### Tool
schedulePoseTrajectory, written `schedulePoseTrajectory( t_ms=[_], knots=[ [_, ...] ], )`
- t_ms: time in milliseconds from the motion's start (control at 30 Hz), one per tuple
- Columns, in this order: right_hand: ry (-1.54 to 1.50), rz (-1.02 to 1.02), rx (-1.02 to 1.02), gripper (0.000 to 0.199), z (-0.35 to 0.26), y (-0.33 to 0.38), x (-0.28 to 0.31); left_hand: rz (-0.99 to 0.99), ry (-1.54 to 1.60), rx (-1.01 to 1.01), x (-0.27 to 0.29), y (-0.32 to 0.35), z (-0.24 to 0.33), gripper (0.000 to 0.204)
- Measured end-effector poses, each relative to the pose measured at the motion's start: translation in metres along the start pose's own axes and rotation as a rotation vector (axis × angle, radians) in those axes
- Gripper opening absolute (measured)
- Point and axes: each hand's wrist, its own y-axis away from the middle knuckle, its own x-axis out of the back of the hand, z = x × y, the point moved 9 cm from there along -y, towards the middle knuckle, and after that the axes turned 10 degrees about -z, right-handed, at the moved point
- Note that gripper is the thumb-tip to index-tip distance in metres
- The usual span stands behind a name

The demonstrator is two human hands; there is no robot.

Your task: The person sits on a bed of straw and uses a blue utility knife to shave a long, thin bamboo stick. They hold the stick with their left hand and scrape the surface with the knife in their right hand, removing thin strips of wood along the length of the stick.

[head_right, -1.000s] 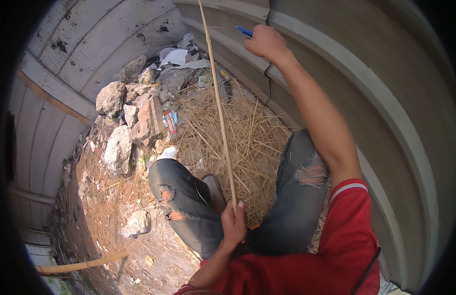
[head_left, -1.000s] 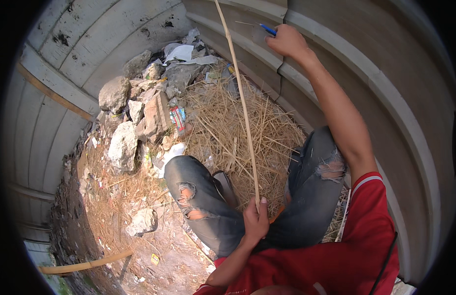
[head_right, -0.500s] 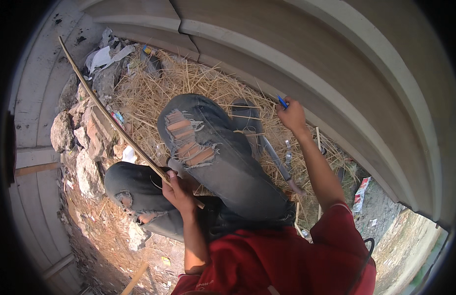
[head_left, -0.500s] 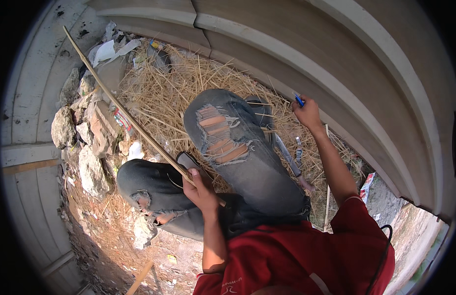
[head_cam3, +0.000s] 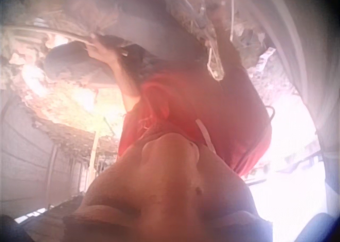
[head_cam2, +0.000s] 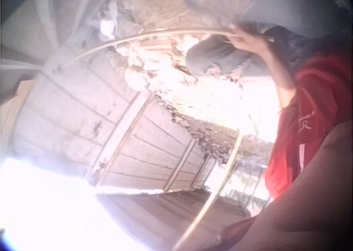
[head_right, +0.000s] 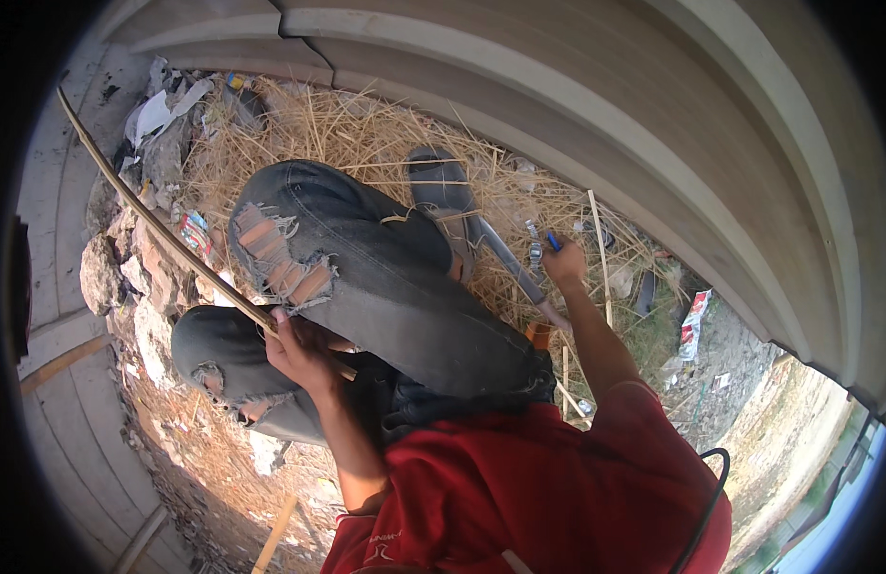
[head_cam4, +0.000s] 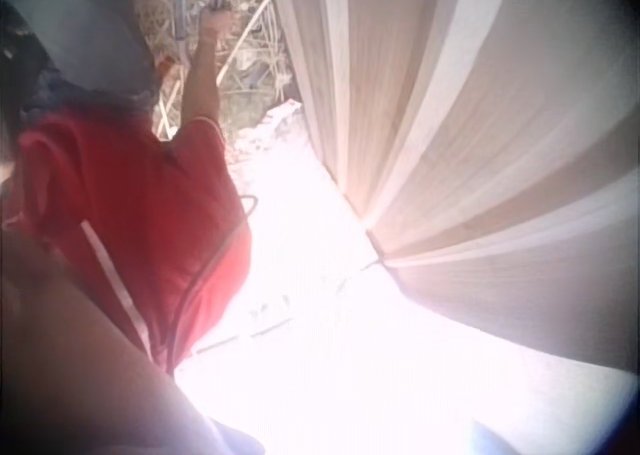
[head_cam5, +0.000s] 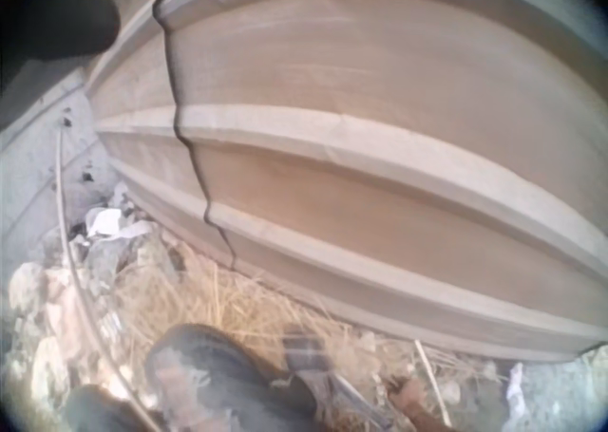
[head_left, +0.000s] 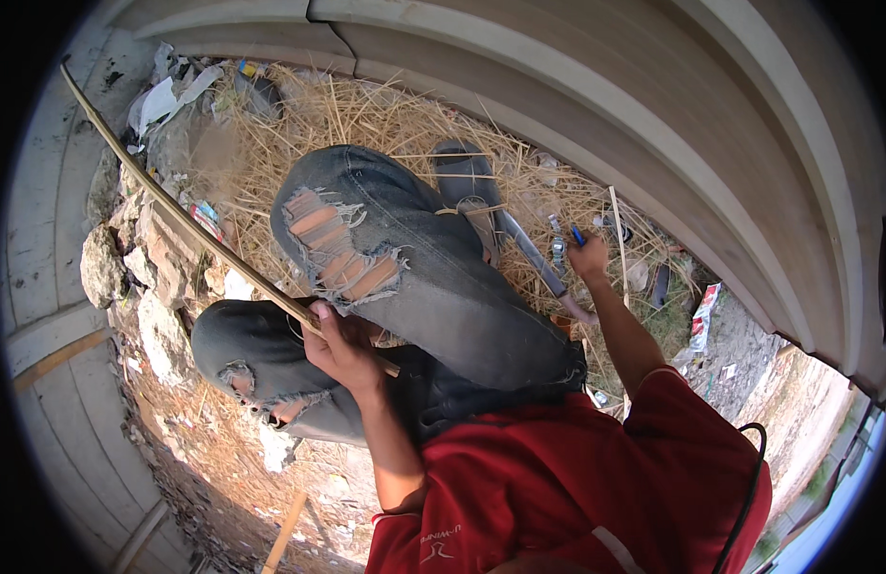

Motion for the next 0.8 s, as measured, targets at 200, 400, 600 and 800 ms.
schedulePoseTrajectory(
  t_ms=[200,400,600,800],
  knots=[
    [-0.087,0.053,0.099,0.027,-0.003,-0.010,0.007,0.014,0.023,-0.035,0.011,0.007,-0.008,0.020],
    [-0.101,0.061,0.157,0.032,-0.014,-0.023,0.028,-0.016,-0.002,0.005,0.020,0.014,-0.012,0.031],
    [-0.162,-0.112,0.226,0.058,-0.143,-0.002,0.075,0.005,0.123,0.055,0.013,0.025,0.002,0.053],
    [-0.350,-0.158,0.836,0.066,-0.347,0.079,0.142,-0.080,0.071,-0.041,-0.001,0.026,0.037,0.055]
  ],
)
